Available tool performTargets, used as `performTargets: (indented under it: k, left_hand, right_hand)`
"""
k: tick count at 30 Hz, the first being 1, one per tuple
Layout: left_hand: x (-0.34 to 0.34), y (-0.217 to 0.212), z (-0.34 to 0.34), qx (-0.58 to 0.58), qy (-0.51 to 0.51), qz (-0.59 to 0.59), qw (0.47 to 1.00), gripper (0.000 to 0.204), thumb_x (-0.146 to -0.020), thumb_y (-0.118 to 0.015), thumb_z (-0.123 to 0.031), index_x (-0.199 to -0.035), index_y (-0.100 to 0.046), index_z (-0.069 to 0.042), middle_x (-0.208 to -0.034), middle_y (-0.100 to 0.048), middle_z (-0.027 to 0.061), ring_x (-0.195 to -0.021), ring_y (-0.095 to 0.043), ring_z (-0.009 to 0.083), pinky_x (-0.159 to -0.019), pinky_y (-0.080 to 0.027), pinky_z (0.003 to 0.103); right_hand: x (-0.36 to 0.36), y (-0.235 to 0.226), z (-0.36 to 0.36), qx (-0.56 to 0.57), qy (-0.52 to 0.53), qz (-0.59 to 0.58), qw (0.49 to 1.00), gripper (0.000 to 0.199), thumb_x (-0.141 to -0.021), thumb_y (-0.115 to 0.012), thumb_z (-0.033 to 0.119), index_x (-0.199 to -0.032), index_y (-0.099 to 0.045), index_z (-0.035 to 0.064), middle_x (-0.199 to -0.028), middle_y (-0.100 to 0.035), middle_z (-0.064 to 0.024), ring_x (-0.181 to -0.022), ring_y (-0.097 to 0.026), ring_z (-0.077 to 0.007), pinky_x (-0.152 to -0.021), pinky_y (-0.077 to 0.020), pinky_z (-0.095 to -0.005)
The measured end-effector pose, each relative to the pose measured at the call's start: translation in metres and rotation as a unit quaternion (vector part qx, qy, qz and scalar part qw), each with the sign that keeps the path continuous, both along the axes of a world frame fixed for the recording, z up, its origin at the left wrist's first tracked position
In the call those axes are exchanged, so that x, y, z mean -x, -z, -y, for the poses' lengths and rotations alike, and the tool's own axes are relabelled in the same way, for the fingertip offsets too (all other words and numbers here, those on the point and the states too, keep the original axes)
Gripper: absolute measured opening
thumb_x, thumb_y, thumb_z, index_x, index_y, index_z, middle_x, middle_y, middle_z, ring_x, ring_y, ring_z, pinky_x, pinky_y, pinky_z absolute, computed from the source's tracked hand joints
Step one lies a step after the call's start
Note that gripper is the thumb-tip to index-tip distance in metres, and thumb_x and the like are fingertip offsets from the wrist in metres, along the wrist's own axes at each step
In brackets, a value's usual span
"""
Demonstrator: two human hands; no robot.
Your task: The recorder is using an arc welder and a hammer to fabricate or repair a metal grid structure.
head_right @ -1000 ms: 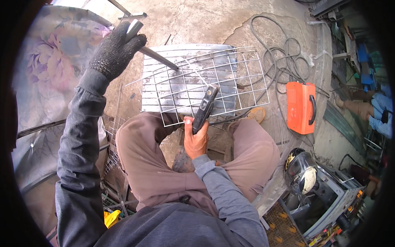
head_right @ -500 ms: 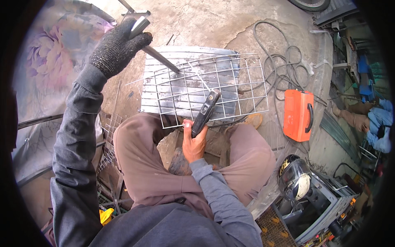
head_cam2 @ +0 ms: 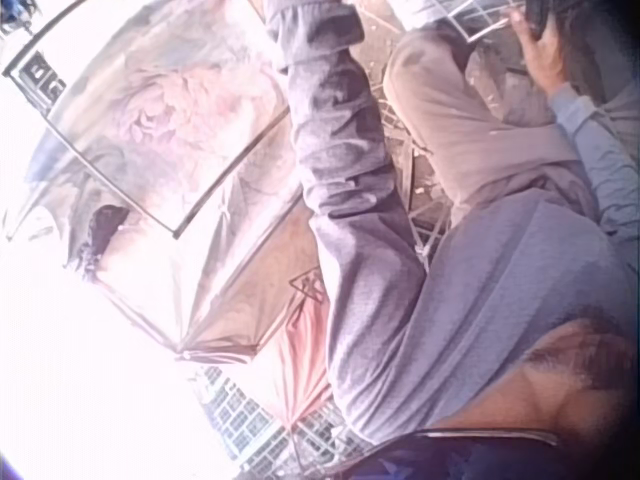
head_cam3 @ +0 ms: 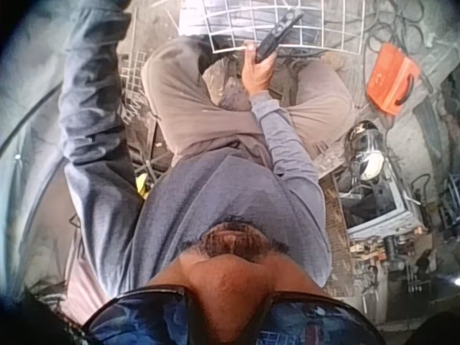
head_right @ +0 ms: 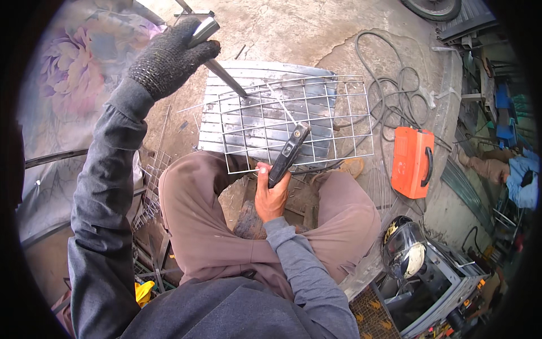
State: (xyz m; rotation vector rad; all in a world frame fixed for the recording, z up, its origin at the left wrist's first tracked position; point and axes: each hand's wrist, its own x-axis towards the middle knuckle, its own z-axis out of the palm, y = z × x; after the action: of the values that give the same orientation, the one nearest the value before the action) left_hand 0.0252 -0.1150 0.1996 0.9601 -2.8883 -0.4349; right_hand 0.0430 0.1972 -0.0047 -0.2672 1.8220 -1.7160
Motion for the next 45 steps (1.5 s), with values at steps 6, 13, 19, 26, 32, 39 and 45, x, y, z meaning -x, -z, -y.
performTargets:
  k: [6,13,19,26,32,39,45]
  left_hand:
    - [0.001,0.001,-0.001,-0.003,-0.003,-0.001,1.000,0.046,-0.099,-0.066,-0.044,-0.120,-0.062,-0.004,-0.099,-0.071,0.0216,-0.096,-0.073,0.0360,-0.086,-0.056,0.048]
    - [0.006,0.000,0.001,0.012,-0.010,0.031,0.999,0.049,-0.099,-0.065,-0.044,-0.129,-0.061,-0.005,-0.105,-0.072,0.0228,-0.100,-0.073,0.0374,-0.087,-0.056,0.048]
    - [0.005,-0.001,-0.017,0.013,-0.012,0.004,1.000,0.037,-0.099,-0.063,-0.041,-0.113,-0.058,-0.007,-0.093,-0.073,0.0230,-0.090,-0.073,0.0420,-0.083,-0.057,0.053]
    - [0.016,-0.001,-0.028,0.043,-0.018,-0.012,0.999,0.036,-0.093,-0.073,-0.035,-0.099,-0.062,-0.001,-0.091,-0.068,0.0218,-0.090,-0.069,0.0393,-0.081,-0.053,0.050]
    - [0.014,0.001,-0.017,0.020,-0.012,-0.028,0.999,0.038,-0.093,-0.073,-0.037,-0.102,-0.065,-0.001,-0.091,-0.067,0.0220,-0.091,-0.069,0.0383,-0.083,-0.054,0.049]
    - [0.017,0.000,-0.016,-0.017,-0.024,0.003,1.000,0.041,-0.096,-0.070,-0.039,-0.106,-0.063,0.000,-0.089,-0.068,0.0205,-0.088,-0.071,0.0357,-0.082,-0.056,0.048]
    - [0.014,0.001,-0.018,0.010,-0.019,-0.011,1.000,0.041,-0.096,-0.071,-0.038,-0.105,-0.063,0.001,-0.087,-0.068,0.0209,-0.086,-0.071,0.0374,-0.081,-0.055,0.049]
  right_hand:
    - [0.001,0.000,-0.001,-0.010,-0.002,-0.001,1.000,0.032,-0.105,-0.062,0.025,-0.117,-0.048,-0.0003,-0.112,-0.074,-0.0147,-0.099,-0.071,-0.0221,-0.089,-0.0550,-0.0372]
    - [0.000,-0.002,0.000,0.007,0.000,0.013,1.000,0.031,-0.106,-0.061,0.024,-0.119,-0.048,-0.0005,-0.114,-0.073,-0.0151,-0.101,-0.071,-0.0220,-0.090,-0.0545,-0.0365]
    - [0.001,-0.006,0.000,0.001,-0.011,0.009,1.000,0.029,-0.106,-0.061,0.021,-0.120,-0.048,-0.0008,-0.115,-0.072,-0.0148,-0.101,-0.069,-0.0198,-0.092,-0.0537,-0.0354]
    - [0.001,-0.004,0.000,0.009,-0.003,0.015,1.000,0.029,-0.106,-0.061,0.021,-0.119,-0.048,-0.0009,-0.114,-0.072,-0.0150,-0.100,-0.069,-0.0193,-0.091,-0.0539,-0.0351]
    - [0.001,-0.003,0.000,-0.008,-0.005,-0.017,1.000,0.028,-0.106,-0.061,0.021,-0.117,-0.048,-0.0008,-0.113,-0.073,-0.0153,-0.099,-0.069,-0.0198,-0.090,-0.0547,-0.0347]
    - [0.001,-0.005,0.000,0.016,0.005,0.020,1.000,0.029,-0.106,-0.061,0.022,-0.118,-0.046,-0.0007,-0.115,-0.072,-0.0152,-0.099,-0.070,-0.0188,-0.088,-0.0557,-0.0338]
    - [0.002,-0.013,0.001,0.005,0.005,0.039,0.999,0.031,-0.106,-0.061,0.024,-0.119,-0.046,-0.0006,-0.116,-0.072,-0.0139,-0.096,-0.069,-0.0161,-0.085,-0.0558,-0.0319]
